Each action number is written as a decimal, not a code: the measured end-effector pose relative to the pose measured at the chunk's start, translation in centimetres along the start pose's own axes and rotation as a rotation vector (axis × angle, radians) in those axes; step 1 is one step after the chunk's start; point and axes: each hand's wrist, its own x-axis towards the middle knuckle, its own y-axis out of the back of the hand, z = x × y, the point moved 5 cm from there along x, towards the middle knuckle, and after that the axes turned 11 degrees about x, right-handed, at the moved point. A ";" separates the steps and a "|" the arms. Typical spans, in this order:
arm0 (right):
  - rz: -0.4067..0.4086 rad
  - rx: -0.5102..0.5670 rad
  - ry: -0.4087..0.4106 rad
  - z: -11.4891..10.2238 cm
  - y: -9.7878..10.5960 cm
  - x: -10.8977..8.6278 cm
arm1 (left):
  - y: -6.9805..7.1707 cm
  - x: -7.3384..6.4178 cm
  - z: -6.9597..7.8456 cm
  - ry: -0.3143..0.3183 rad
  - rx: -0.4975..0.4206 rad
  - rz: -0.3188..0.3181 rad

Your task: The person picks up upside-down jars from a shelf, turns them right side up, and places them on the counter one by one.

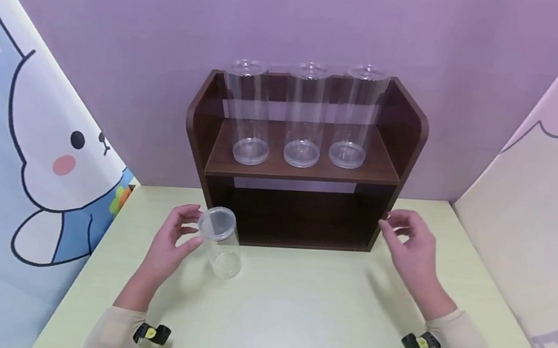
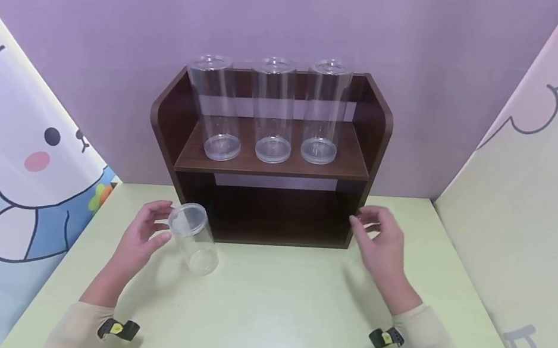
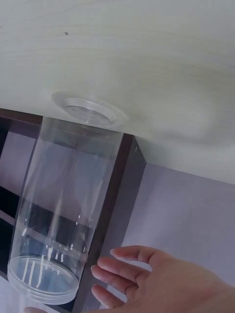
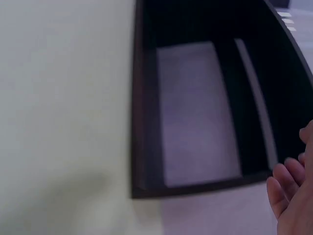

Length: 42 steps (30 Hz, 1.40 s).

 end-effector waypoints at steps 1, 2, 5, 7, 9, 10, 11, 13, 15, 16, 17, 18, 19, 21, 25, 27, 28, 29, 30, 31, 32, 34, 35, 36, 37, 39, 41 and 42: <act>0.028 -0.004 0.011 -0.1 0.4 0.6 | 0.1 0.0 0.0 -0.007 -0.004 0.005; 0.050 -0.003 0.016 -0.3 0.7 1.2 | 0.2 0.0 0.1 -0.015 -0.008 0.009; 0.079 0.010 0.032 -0.5 1.2 2.8 | 0.3 -0.1 0.2 -0.028 -0.016 0.019; 0.084 0.029 0.028 -0.5 1.2 3.8 | 0.4 -0.1 0.2 -0.032 -0.022 0.024; 0.088 0.047 0.011 -0.7 1.1 4.6 | 0.4 -0.2 0.2 -0.028 -0.030 0.030; 0.090 0.056 -0.002 -0.8 1.0 4.9 | 0.5 -0.2 0.2 -0.028 -0.037 0.032; 0.091 0.069 -0.016 -0.8 1.0 5.3 | 0.5 -0.2 0.2 -0.023 -0.042 0.036; 0.096 0.094 -0.047 -1.0 0.9 5.7 | 0.5 -0.2 0.2 -0.016 -0.059 0.041; 0.095 0.132 -0.063 -1.2 0.7 6.0 | 0.5 -0.2 0.2 -0.010 -0.073 0.043; 0.097 0.146 -0.067 -1.2 0.7 6.1 | 0.5 -0.2 0.1 -0.006 -0.077 0.044; 0.100 0.164 -0.071 -1.3 0.7 6.1 | 0.5 -0.3 0.1 -0.001 -0.080 0.044; 0.106 0.173 -0.077 -1.3 0.7 6.2 | 0.5 -0.3 0.1 0.003 -0.080 0.042; 0.113 0.181 -0.082 -1.3 0.7 6.2 | 0.5 -0.3 0.1 0.008 -0.079 0.041; 0.130 0.187 -0.099 -1.2 0.7 6.3 | 0.6 -0.4 0.1 0.022 -0.067 0.040; 0.168 0.170 -0.136 -0.9 0.9 6.3 | 0.8 -0.4 0.3 0.030 -0.053 0.036; 0.179 0.153 -0.154 -0.8 1.0 6.3 | 0.9 -0.3 0.6 0.019 -0.046 0.035; 0.183 0.146 -0.164 -0.8 1.0 6.4 | 1.0 -0.2 0.8 0.010 -0.044 0.036; 0.184 0.143 -0.171 -0.8 1.1 6.4 | 1.1 -0.2 1.1 0.000 -0.036 0.037; 0.183 0.140 -0.176 -0.8 1.1 6.4 | 1.1 -0.1 1.4 -0.011 -0.024 0.037; 0.180 0.135 -0.181 -0.9 1.1 6.5 | 1.2 0.0 1.9 -0.025 -0.010 0.040; 0.177 0.137 -0.188 -1.0 1.1 6.6 | 1.2 0.2 2.4 -0.038 0.010 0.045; 0.168 0.139 -0.190 -1.2 1.2 6.6 | 1.1 0.6 3.7 -0.054 0.050 0.067; 0.163 0.143 -0.190 -1.2 1.3 6.6 | 1.0 0.8 4.4 -0.062 0.084 0.086; 0.161 0.145 -0.192 -1.3 1.3 6.6 | 0.9 1.1 5.2 -0.072 0.116 0.111; 0.160 0.149 -0.194 -1.3 1.3 6.6 | 0.8 1.4 6.0 -0.083 0.141 0.140; 0.160 0.162 -0.196 -1.3 1.3 6.6 | 0.4 2.0 7.6 -0.108 0.175 0.200; 0.158 0.172 -0.195 -1.2 1.3 6.6 | 0.1 2.6 9.1 -0.150 0.193 0.246; 0.157 0.178 -0.191 -1.2 1.3 6.6 | -0.1 2.9 9.8 -0.173 0.182 0.257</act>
